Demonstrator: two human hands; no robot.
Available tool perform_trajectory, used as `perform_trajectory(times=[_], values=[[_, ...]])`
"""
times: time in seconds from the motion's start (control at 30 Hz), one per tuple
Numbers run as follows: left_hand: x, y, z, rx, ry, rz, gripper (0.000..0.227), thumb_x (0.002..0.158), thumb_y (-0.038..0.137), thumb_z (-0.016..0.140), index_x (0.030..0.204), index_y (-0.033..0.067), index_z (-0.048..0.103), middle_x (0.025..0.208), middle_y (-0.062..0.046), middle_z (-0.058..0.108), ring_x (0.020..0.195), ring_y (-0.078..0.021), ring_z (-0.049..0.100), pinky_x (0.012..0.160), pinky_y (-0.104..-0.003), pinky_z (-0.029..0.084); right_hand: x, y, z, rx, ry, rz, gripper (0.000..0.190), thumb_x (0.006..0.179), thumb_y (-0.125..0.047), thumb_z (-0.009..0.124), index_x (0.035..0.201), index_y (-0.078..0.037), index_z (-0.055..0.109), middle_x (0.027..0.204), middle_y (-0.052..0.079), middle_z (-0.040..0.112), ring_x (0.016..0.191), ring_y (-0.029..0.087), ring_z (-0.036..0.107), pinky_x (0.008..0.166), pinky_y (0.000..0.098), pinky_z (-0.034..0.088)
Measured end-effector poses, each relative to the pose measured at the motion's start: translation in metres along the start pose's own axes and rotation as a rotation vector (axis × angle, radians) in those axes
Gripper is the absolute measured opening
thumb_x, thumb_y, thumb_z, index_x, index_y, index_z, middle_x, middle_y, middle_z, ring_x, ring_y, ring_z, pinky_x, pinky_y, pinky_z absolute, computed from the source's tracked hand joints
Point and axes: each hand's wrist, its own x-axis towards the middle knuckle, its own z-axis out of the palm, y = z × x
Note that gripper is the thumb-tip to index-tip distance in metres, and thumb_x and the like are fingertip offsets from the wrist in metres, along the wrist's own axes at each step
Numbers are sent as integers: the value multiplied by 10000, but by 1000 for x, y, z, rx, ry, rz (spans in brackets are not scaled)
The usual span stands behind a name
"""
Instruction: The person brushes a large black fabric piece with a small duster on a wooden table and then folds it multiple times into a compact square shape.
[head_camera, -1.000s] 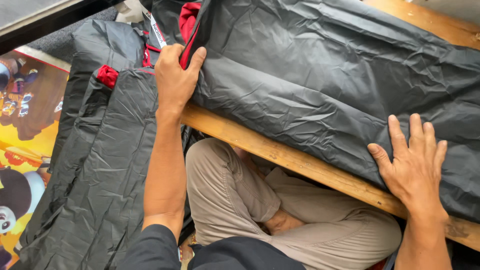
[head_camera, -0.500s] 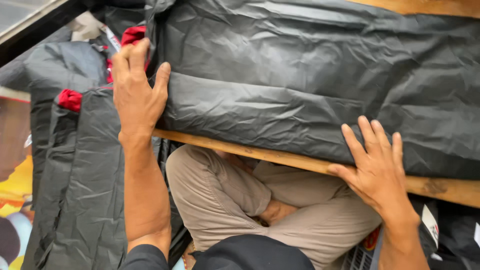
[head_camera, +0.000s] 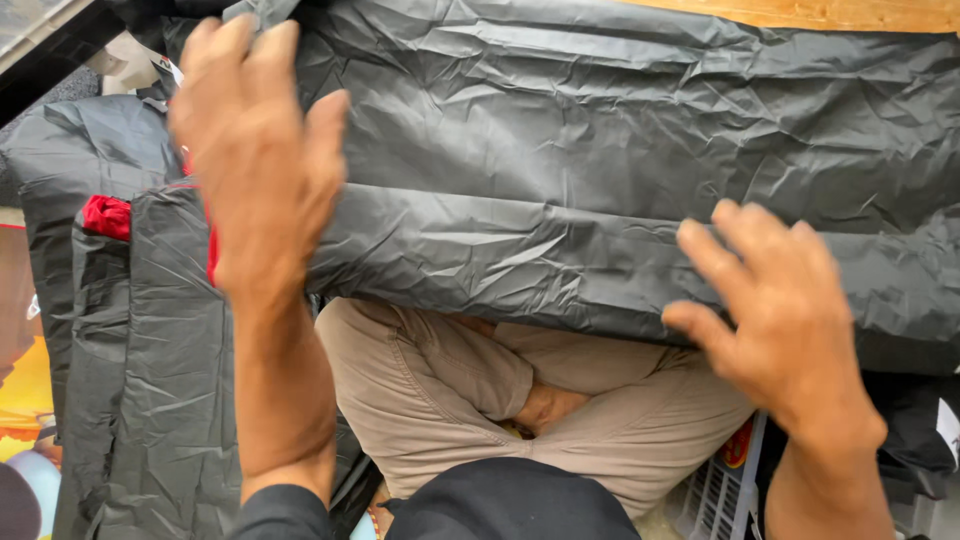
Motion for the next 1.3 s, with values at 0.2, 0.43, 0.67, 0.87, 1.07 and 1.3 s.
perform_trajectory(times=[0.2,0.43,0.67,0.87,1.07,1.3], values=[[95,27,125,-89,-77,413,404,1012,460,480,1170,113,612,1047,-130,685,958,-349,608,779,-470,403,81,77,30,-9,178,54,668,1106,-462,446,1475,85,547,1493,335,344,1356,510,261,1041,700,175],[85,22,207,-234,-105,365,383,979,449,504,1143,113,584,1090,-138,547,1104,-330,513,961,-626,278,96,115,93,155,-217,539,769,901,-672,224,1508,-203,266,1561,215,121,1424,376,25,1097,588,-34],[97,16,168,-328,-25,505,502,971,560,580,1061,66,611,1049,-159,546,1108,-362,465,1032,-547,231,121,133,56,121,-373,457,1124,650,-719,511,1529,-118,148,1567,203,104,1425,358,-56,1092,586,-65],[102,18,163,-391,-212,597,786,755,697,735,1147,43,547,1283,-172,454,1274,-392,332,1010,-552,307,136,146,50,-21,-564,340,766,598,-632,746,1089,-70,574,959,216,662,949,439,591,847,450,400],[101,21,146,-349,-422,605,1135,591,748,794,1412,88,371,1170,-157,562,1257,-341,370,1066,-510,200,114,149,49,56,-703,360,341,697,-405,760,873,-125,678,816,79,640,784,270,626,701,352,446],[125,22,126,-232,-829,522,887,499,648,819,1169,130,554,1049,-126,622,1026,-331,554,896,-454,219,72,117,3,-73,-434,169,328,800,-333,608,1103,-215,568,1038,22,671,976,327,639,680,482,471]])
